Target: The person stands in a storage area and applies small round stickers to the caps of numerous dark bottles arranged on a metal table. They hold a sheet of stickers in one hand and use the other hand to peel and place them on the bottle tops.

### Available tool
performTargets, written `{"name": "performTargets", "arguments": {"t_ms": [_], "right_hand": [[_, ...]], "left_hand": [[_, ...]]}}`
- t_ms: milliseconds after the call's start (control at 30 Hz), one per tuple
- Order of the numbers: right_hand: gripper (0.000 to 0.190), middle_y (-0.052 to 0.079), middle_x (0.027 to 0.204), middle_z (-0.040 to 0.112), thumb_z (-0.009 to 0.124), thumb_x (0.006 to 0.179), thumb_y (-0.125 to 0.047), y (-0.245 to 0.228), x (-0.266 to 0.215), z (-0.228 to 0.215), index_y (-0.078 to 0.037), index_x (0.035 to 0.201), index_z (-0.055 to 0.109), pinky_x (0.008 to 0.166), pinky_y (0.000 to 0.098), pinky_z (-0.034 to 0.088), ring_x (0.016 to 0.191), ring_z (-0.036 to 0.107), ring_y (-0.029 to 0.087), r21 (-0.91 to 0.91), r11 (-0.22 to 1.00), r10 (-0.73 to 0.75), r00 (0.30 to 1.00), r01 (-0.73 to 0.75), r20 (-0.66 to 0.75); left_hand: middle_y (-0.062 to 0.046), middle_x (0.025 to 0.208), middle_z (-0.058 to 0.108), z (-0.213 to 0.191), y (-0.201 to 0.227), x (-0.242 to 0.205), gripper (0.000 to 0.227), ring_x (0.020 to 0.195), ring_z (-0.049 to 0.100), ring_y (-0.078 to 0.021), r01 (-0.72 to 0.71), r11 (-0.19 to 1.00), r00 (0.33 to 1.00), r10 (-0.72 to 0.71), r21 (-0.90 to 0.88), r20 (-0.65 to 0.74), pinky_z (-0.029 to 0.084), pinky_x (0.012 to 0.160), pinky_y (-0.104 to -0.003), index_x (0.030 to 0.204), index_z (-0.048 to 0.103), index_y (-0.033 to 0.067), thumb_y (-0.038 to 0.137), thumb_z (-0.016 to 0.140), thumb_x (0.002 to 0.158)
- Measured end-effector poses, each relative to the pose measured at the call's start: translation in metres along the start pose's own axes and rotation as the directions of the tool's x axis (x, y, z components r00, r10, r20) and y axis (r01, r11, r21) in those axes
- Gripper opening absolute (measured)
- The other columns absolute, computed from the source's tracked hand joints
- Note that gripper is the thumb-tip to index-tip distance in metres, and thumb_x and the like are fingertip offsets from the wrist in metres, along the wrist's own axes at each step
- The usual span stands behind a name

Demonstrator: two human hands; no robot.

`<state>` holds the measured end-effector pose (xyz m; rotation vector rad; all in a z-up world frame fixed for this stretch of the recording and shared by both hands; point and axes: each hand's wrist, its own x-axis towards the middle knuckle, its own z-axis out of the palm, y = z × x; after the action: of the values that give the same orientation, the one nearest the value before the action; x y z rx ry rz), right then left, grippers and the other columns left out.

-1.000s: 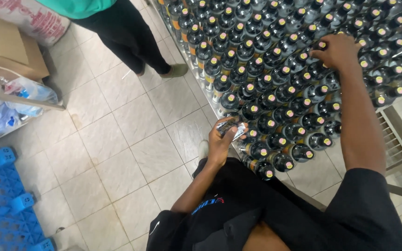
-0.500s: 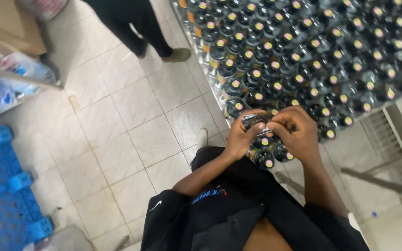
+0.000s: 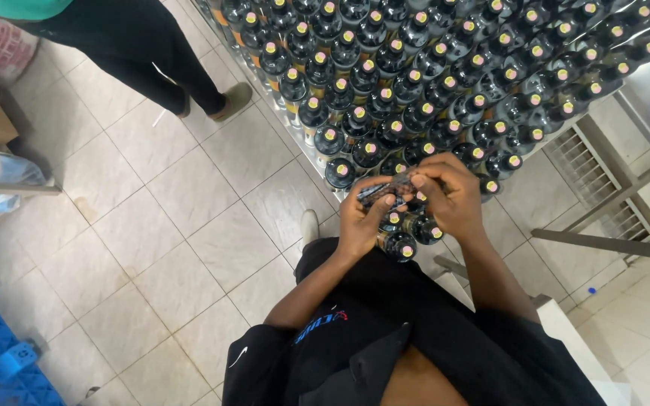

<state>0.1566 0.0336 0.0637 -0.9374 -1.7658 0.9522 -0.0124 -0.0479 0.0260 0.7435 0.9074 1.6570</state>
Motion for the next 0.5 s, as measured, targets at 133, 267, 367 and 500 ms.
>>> {"name": "performTargets", "arguments": {"t_ms": [133,267,367,500], "right_hand": [[0.021,0.016,0.096,0.066,0.075,0.113,-0.015,0.032,0.020,-0.024,0.001,0.099,0.075,0.083,0.0410,0.053,0.088,0.068,0.031,-0.086,0.996,-0.036,0.999,0.032,-0.041],[0.040,0.013,0.094,0.058,0.061,0.131,-0.030,0.074,0.060,-0.068,-0.002,0.103,0.065,0.087,0.0421,0.047,0.088,0.057,0.028,-0.217,0.975,-0.060,0.993,0.036,-0.103],[0.048,0.014,0.089,0.058,0.072,0.133,-0.036,0.112,0.097,-0.078,-0.001,0.100,0.071,0.080,0.0458,0.049,0.083,0.064,0.036,-0.499,0.850,-0.223,0.974,0.170,-0.048],[0.083,0.005,0.079,0.054,0.037,0.130,-0.067,0.147,0.142,-0.058,-0.007,0.082,0.070,0.072,0.0405,0.038,0.077,0.050,0.022,-0.719,0.673,-0.182,0.981,0.173,0.066]], "left_hand": [[-0.032,0.116,0.078,0.006,0.012,0.001,0.030,0.110,0.078,-0.0400,0.017,0.981,1.000,-0.015,-0.194,0.011,0.071,0.084,-0.042,0.136,0.067,-0.0035,0.006,0.072,0.107],[-0.036,0.115,0.077,-0.004,0.006,0.003,0.031,0.107,0.078,-0.0422,-0.029,0.973,0.999,0.020,-0.231,-0.039,0.072,0.082,-0.043,0.135,0.064,-0.0069,0.003,0.071,0.106],[-0.040,0.116,0.074,-0.019,0.004,0.003,0.031,0.106,0.078,-0.0448,-0.084,0.975,0.996,0.076,-0.205,-0.049,0.071,0.080,-0.044,0.135,0.061,-0.0127,0.000,0.068,0.107],[-0.030,0.120,0.077,-0.023,0.034,0.002,0.044,0.112,0.079,-0.0440,0.118,0.987,0.990,-0.125,-0.108,-0.059,0.072,0.088,-0.046,0.133,0.061,-0.0010,0.028,0.076,0.104]]}}
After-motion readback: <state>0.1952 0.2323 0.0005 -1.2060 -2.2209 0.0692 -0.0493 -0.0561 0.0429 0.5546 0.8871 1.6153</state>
